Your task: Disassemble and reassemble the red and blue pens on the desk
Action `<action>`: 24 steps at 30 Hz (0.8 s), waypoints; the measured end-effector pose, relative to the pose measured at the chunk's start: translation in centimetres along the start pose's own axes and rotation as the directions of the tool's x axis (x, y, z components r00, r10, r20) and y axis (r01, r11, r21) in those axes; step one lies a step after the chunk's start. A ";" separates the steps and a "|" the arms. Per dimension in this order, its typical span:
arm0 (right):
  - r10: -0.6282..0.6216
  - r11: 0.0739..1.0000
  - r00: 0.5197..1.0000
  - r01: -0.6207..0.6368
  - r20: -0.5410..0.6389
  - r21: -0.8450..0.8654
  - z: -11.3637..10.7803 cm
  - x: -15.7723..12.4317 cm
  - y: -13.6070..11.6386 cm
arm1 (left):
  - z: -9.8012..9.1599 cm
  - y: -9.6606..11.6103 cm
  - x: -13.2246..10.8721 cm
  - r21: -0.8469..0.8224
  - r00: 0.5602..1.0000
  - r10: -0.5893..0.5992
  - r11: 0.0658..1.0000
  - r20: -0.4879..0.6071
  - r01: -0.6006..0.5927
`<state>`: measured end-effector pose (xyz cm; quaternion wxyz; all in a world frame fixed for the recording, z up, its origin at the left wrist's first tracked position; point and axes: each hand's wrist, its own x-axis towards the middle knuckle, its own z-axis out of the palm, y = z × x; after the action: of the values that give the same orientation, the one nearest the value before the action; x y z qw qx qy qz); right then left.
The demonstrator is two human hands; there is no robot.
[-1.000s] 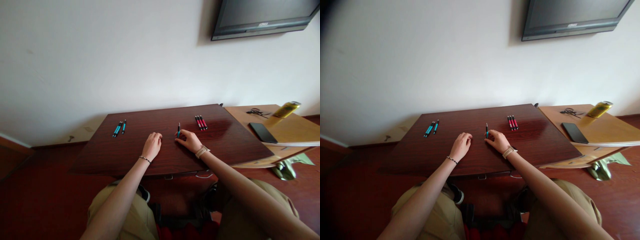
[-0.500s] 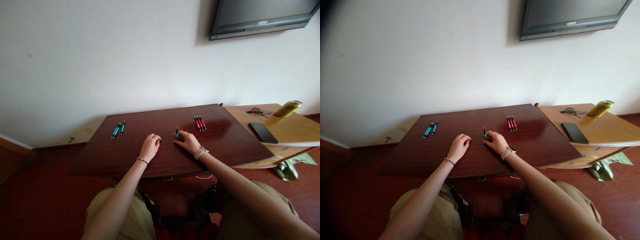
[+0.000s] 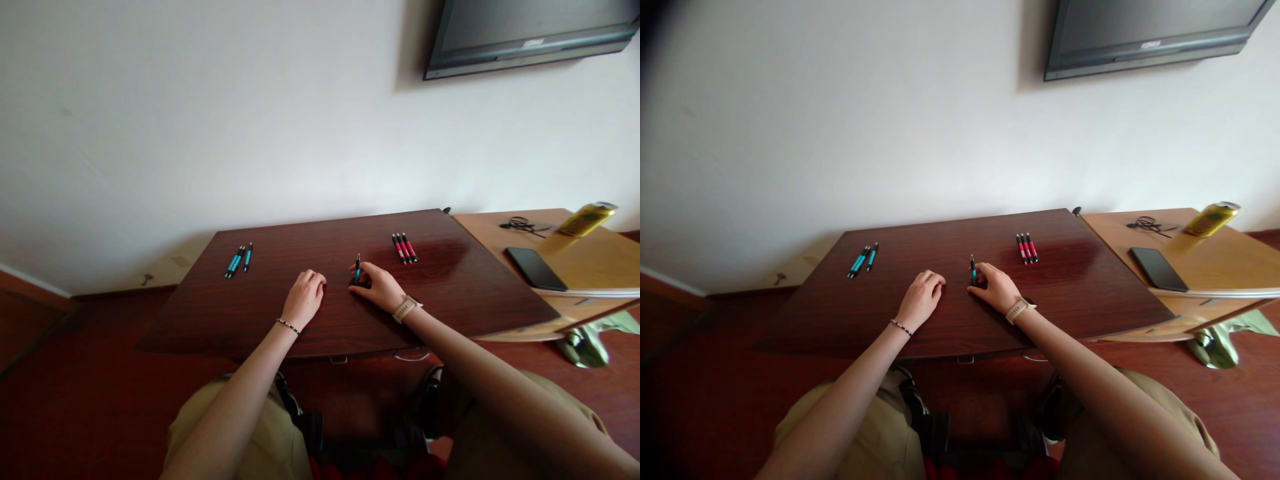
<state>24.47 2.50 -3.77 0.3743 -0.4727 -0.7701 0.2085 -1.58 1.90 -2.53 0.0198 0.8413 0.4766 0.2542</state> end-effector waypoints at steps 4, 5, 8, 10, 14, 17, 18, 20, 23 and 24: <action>0.030 0.999 0.999 -0.029 -0.024 0.039 0.0 0.0 0.0 | 0.0 0.1 0.0 0.021 1.000 0.008 1.000 0.002 -0.009; 0.040 0.998 0.999 -0.039 -0.023 0.049 0.0 -0.1 0.0 | 0.0 0.2 0.0 0.025 1.000 0.010 1.000 0.003 -0.010; 0.047 0.997 0.999 -0.046 -0.012 0.061 0.0 -0.1 0.1 | 0.1 0.4 0.3 0.018 1.000 0.015 1.000 0.000 -0.015; 0.040 0.997 0.999 -0.039 -0.007 0.063 0.0 -0.1 0.1 | 0.2 0.6 0.5 0.002 1.000 0.011 1.000 -0.007 -0.011; 0.023 0.998 1.000 -0.022 -0.014 0.056 -0.1 -0.1 -0.2 | 0.7 0.9 1.1 -0.057 0.998 -0.049 0.997 -0.046 0.046; 0.017 0.998 1.000 -0.016 -0.020 0.056 -0.2 0.0 -0.5 | 1.3 1.3 1.4 -0.120 0.994 -0.090 0.989 -0.068 0.081; 0.014 0.998 1.000 -0.013 -0.021 0.057 -0.3 0.0 -0.5 | 1.6 1.5 1.4 -0.139 0.992 -0.101 0.986 -0.071 0.091; -0.001 0.998 1.000 0.002 -0.026 0.055 -0.3 0.0 -0.6 | 1.9 2.0 1.6 -0.178 0.990 -0.127 0.977 -0.068 0.113; -0.037 0.998 0.999 0.039 -0.027 0.041 -0.4 -0.1 -0.7 | 2.0 3.3 1.8 -0.228 0.984 -0.169 0.962 -0.059 0.152; -0.048 0.998 0.998 0.049 -0.026 0.038 -0.5 -0.1 -0.7 | 1.8 3.7 1.9 -0.242 0.983 -0.176 0.957 -0.055 0.158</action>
<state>24.47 2.06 -3.00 0.3979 -0.4491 -0.7725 0.2079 2.98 1.79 -2.33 0.1230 0.7794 0.5127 0.3384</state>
